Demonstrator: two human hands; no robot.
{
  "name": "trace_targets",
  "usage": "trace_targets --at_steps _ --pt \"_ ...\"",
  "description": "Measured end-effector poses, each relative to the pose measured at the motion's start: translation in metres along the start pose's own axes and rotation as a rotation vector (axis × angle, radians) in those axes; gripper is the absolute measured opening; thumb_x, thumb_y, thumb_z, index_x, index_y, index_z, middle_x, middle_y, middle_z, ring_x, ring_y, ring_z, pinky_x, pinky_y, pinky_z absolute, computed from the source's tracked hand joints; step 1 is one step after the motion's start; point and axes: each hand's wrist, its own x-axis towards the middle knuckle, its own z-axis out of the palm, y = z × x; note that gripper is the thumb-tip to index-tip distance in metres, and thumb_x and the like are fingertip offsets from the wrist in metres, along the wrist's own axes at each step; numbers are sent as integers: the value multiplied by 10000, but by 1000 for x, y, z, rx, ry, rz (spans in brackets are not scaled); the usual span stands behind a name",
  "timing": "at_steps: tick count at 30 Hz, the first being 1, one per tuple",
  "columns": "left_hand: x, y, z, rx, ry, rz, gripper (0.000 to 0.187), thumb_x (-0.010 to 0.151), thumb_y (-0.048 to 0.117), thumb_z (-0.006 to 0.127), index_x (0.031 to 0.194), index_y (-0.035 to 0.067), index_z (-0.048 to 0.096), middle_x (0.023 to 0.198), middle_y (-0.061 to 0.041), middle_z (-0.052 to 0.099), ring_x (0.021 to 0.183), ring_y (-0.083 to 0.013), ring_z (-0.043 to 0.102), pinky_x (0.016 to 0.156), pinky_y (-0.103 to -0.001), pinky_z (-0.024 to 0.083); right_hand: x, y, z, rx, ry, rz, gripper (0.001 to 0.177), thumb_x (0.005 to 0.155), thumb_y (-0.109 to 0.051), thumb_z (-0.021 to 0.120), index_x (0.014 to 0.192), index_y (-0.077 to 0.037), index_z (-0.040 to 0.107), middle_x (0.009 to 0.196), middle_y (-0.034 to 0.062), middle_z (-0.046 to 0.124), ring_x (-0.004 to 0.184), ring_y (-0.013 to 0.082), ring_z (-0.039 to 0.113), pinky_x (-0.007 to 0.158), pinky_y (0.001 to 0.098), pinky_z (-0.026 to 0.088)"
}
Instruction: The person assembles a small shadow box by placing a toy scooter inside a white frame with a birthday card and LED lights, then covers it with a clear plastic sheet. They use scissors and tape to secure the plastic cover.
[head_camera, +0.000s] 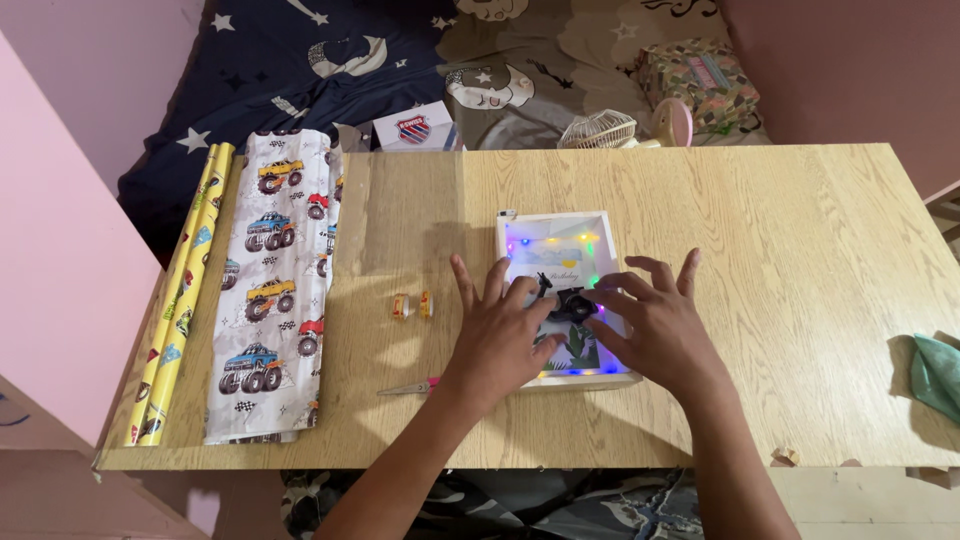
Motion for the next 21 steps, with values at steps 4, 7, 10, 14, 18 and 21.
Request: trace_targets --at_steps 4,7,10,14,18,21 --pt "-5 1 4 81 93 4 292 835 242 756 1110 147 776 1169 -66 641 1387 -398 413 1139 -824 -64 1 -3 5 -57 -21 8 285 814 -275 760 1093 -233 796 1070 -46 754 1286 289 517 1172 778 -9" --pt "-4 -1 6 60 82 -13 255 835 229 746 1071 142 785 1101 -42 679 1387 -394 416 1127 -832 -69 2 -3 7 -39 -7 5 270 814 -260 756 1081 -243 798 1039 -54 763 1275 282 526 1171 782 -9" --pt "-6 -1 8 55 94 -14 252 837 230 744 1070 145 789 1069 -26 704 1387 -387 426 1128 -833 -70 -2 -2 10 -35 -7 16 267 814 -250 758 1079 -240 798 1043 -54 761 1275 280 534 1171 780 0" --pt "-4 -2 8 53 83 -19 249 847 242 745 1075 151 791 1083 -21 715 1391 -385 426 1126 -834 -76 -1 -1 9 -15 3 -1 280 813 -235 758 1089 -247 800 1054 -55 759 1275 288 533 1172 776 10" --pt "-6 -5 14 20 187 25 282 864 258 732 1125 160 779 1091 -21 711 1370 -387 436 1112 -842 -61 -5 1 11 54 58 19 311 818 -224 774 1128 -236 791 1096 -38 743 1268 283 549 1193 759 37" --pt "-8 -8 17 14 215 5 253 921 296 713 1139 178 764 1145 -32 684 1372 -375 441 1127 -840 -40 -8 2 8 117 89 31 324 826 -204 775 1148 -234 792 1134 -37 736 1275 281 551 1215 732 70"
